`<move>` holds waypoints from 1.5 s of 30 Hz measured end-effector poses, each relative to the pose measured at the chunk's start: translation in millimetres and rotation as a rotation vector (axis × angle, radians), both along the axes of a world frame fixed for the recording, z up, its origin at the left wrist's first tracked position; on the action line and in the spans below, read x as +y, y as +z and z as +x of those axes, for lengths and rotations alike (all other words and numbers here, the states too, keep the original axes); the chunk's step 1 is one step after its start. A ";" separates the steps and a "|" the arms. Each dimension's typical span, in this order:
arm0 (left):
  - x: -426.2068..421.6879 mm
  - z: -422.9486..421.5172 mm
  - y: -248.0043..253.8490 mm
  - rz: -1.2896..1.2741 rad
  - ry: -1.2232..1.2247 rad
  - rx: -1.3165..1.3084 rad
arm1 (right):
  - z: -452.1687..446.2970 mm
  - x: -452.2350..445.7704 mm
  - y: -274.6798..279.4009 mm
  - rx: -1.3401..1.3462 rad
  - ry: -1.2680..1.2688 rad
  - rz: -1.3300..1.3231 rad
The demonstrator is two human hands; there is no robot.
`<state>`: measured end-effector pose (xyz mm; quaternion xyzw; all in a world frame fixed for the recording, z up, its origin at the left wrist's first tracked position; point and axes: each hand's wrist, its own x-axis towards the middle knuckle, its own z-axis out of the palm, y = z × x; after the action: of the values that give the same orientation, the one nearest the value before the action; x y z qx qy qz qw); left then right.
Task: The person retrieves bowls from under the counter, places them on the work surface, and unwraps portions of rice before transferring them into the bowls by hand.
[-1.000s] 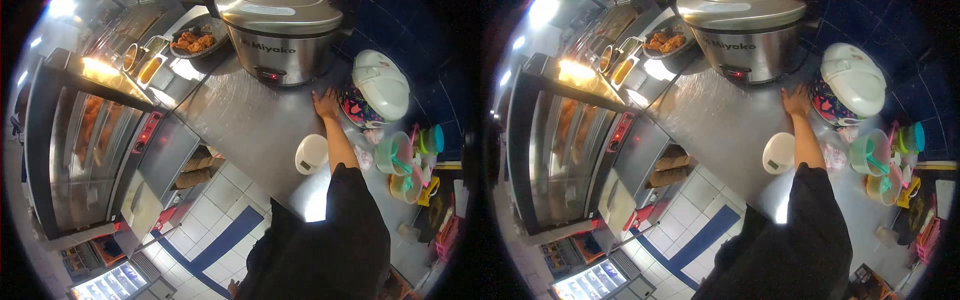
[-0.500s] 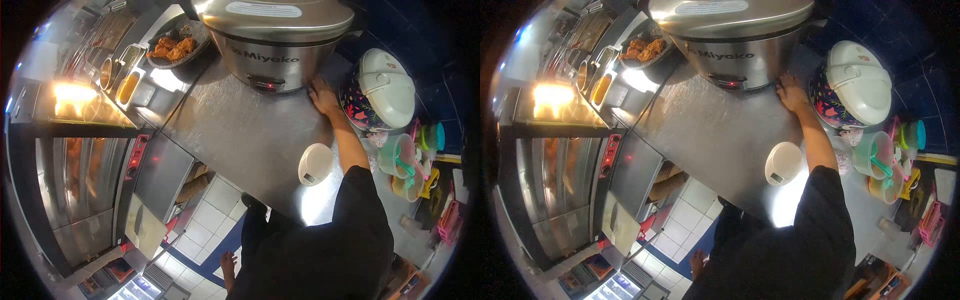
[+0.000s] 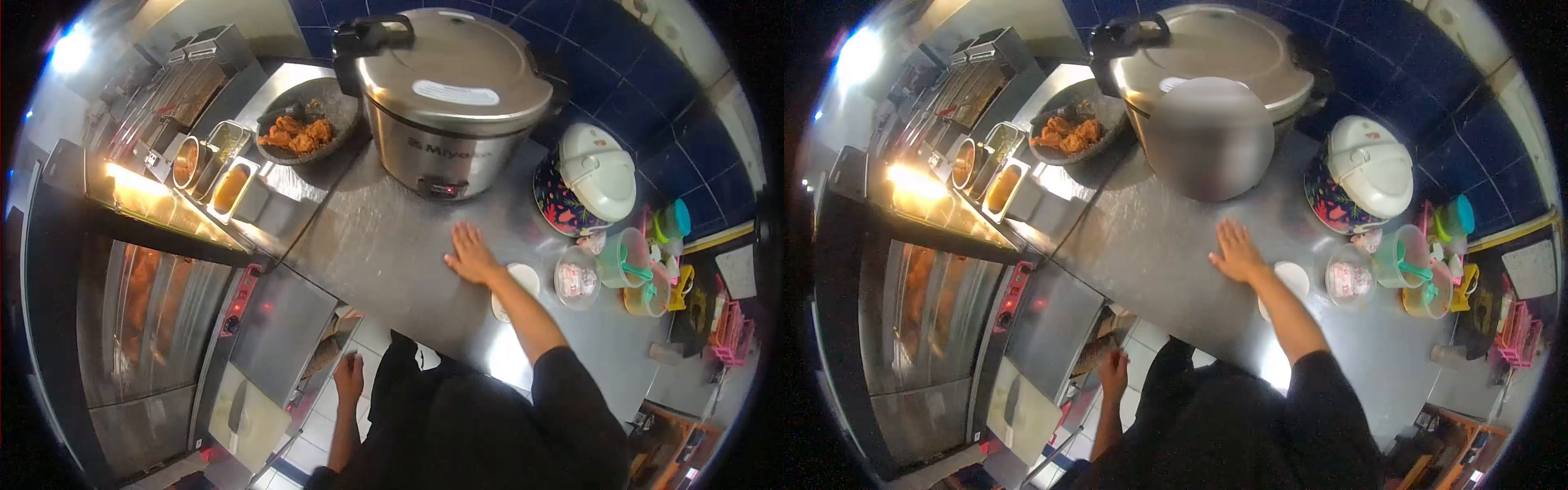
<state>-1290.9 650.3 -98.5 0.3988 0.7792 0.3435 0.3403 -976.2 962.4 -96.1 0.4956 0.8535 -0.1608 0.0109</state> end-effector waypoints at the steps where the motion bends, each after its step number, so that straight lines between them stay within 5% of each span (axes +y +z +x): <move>1: 38.0 -2.7 14.5 0.101 -0.025 -0.051 | -16.2 -10.6 -1.6 0.019 0.024 -0.005; 3: 105.1 -13.4 9.7 0.239 -0.143 -0.004 | -46.7 -33.3 -11.0 0.115 0.056 0.121; 7: 239.2 -13.4 29.5 0.496 -0.378 0.408 | -75.3 -43.5 -13.1 0.522 -0.233 -0.109; 9: 305.5 -10.4 19.1 0.330 -0.341 0.408 | -74.5 -46.3 -18.4 0.645 -0.327 -0.144; 11: 365.6 -4.8 -22.8 0.399 -0.270 0.680 | -84.5 -56.1 6.9 0.786 -0.507 -0.142; 13: 407.8 17.1 -24.6 0.385 -0.337 0.688 | -75.8 -64.8 34.4 0.810 -0.606 -0.040; 19: 373.5 109.9 -17.7 0.369 -0.731 0.769 | -26.8 -121.5 65.7 0.671 -0.803 0.169; 22: 344.3 129.3 -19.5 0.552 -0.872 0.632 | -16.4 -138.4 65.8 0.733 -0.875 0.168; 26: 312.1 115.5 -6.6 0.417 -1.219 0.352 | -28.5 -136.8 59.1 0.644 -0.720 0.207; 28: 302.0 96.0 -3.7 0.360 -1.201 0.050 | -39.2 -133.6 48.8 0.593 -0.602 0.181; 31: 311.3 26.7 -1.1 0.344 -0.440 -0.449 | -59.1 -137.1 35.1 0.634 -0.593 0.142; 32: 328.0 -18.1 -1.7 0.425 -0.436 0.193 | -60.5 -141.5 25.6 0.645 -0.599 0.096; 33: 345.3 -52.6 1.8 0.457 -0.239 0.289 | -65.0 -145.3 19.2 0.660 -0.589 0.113; 37: 435.3 -164.4 -24.4 0.067 0.083 0.578 | -65.3 -152.9 -5.1 0.561 -0.447 0.217; 40: 469.8 -159.3 -16.6 0.002 -0.127 0.561 | -68.0 -151.5 -8.8 0.525 -0.441 0.234; 42: 482.0 -115.4 -25.3 -0.074 -0.382 0.784 | -69.8 -151.5 -5.9 0.502 -0.446 0.224; 45: 494.2 -79.4 -24.2 0.018 -0.346 0.666 | -72.4 -150.0 -3.1 0.448 -0.446 0.205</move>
<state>-1370.2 1144.4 -122.7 0.6173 0.7653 0.1391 0.1178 -1048.6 812.4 -99.1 0.6211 0.7169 -0.1774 -0.2623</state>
